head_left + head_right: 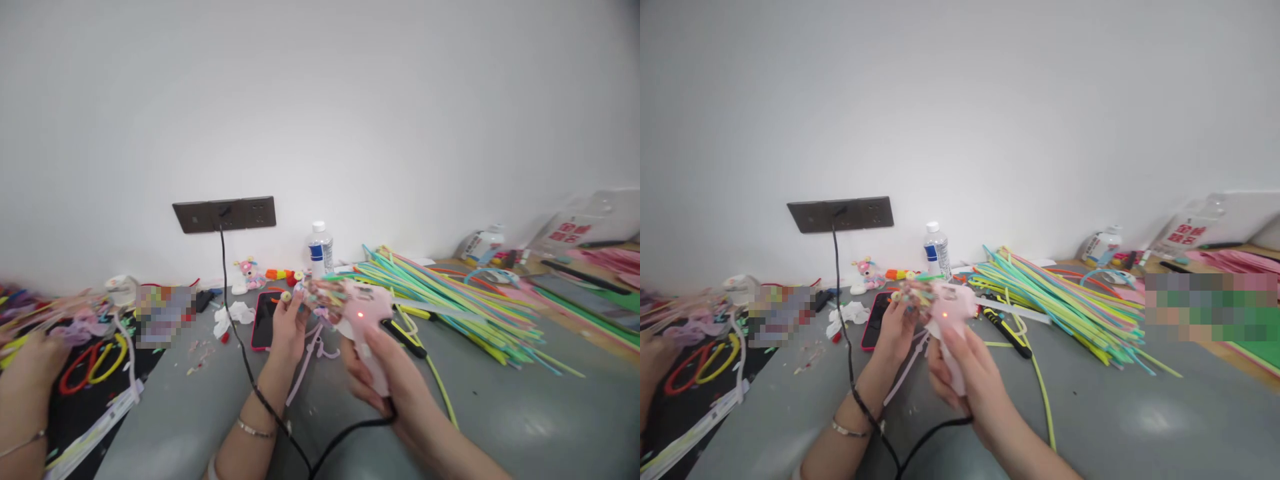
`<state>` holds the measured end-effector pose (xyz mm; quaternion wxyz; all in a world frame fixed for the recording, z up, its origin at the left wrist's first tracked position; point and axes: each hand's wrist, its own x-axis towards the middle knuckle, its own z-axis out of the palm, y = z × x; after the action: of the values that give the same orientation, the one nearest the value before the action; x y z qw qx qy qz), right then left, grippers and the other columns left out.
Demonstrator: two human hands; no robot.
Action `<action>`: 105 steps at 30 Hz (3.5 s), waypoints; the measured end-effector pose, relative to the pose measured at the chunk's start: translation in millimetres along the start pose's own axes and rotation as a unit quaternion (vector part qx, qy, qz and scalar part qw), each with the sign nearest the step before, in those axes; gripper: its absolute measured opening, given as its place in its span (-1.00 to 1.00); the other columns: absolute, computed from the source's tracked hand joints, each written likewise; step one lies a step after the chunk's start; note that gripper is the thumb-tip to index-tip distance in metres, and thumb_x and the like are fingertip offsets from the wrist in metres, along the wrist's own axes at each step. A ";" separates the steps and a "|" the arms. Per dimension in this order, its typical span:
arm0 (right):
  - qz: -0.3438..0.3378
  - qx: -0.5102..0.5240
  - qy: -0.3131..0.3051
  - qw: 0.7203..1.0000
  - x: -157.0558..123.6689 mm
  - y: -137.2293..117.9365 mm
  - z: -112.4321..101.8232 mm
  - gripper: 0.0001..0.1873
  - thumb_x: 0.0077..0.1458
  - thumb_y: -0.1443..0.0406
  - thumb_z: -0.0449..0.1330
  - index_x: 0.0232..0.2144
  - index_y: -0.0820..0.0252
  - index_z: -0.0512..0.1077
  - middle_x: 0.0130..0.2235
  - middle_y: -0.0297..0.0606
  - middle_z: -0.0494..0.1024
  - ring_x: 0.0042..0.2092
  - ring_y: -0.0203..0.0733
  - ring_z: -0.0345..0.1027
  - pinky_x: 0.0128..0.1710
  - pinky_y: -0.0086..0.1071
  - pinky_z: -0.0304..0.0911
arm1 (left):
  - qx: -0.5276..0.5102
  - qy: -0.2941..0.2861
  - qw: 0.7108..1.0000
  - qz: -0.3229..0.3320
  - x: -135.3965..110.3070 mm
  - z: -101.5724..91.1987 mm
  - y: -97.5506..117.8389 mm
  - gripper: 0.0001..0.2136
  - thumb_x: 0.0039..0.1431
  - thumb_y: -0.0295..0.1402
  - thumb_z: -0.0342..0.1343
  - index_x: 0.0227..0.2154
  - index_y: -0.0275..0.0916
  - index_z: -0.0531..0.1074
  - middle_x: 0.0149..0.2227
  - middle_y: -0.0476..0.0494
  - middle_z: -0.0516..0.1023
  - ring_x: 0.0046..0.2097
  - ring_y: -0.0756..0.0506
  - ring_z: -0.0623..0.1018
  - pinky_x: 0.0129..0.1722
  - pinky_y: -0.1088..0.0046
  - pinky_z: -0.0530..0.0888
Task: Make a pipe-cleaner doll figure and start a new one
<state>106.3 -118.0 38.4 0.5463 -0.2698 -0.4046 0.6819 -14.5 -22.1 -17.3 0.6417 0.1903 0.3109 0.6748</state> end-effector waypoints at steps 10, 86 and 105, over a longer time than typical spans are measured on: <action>0.062 -0.059 -0.104 0.991 2.4 -14.0 -93.2 -0.60 0.22 -0.03 0.12 -0.28 0.21 0.32 -0.62 -0.55 0.17 -0.74 -0.54 -0.19 -0.75 -0.56 -0.28 | -0.001 0.012 1.000 -0.010 6.8 0.6 1.8 -0.64 -0.30 -0.36 0.51 -0.42 -0.29 0.48 -0.40 -0.03 0.62 -0.38 0.00 0.59 -0.37 0.53 0.51; 0.173 -0.355 -0.124 0.910 23.8 -72.0 -119.5 -0.44 0.06 -0.13 0.17 -0.64 0.22 0.37 -0.68 -0.44 0.20 -0.66 -0.49 -0.03 -0.62 -0.45 -0.18 | 0.248 -0.056 0.963 -0.085 -15.8 1.8 -2.4 -0.56 -0.26 -0.21 0.46 -0.46 -0.21 0.29 -0.56 0.17 0.29 -0.56 0.10 0.34 -0.59 0.63 0.24; 0.151 -0.448 -0.204 0.857 27.4 -72.2 -127.8 -0.46 0.22 -0.15 0.00 -0.53 0.15 0.24 -0.59 -0.45 0.17 -0.61 -0.40 -0.04 -0.66 -0.47 -0.07 | 0.287 -0.050 0.951 -0.105 -15.4 -1.5 -2.1 -0.53 -0.20 -0.16 0.43 -0.36 -0.18 0.25 -0.53 0.15 0.31 -0.52 0.07 0.37 -0.58 0.60 0.18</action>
<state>240.9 -53.3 34.2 0.1614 -0.3980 -0.7232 0.5409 -12.3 -37.5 -17.7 0.6419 0.3660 0.4777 0.4752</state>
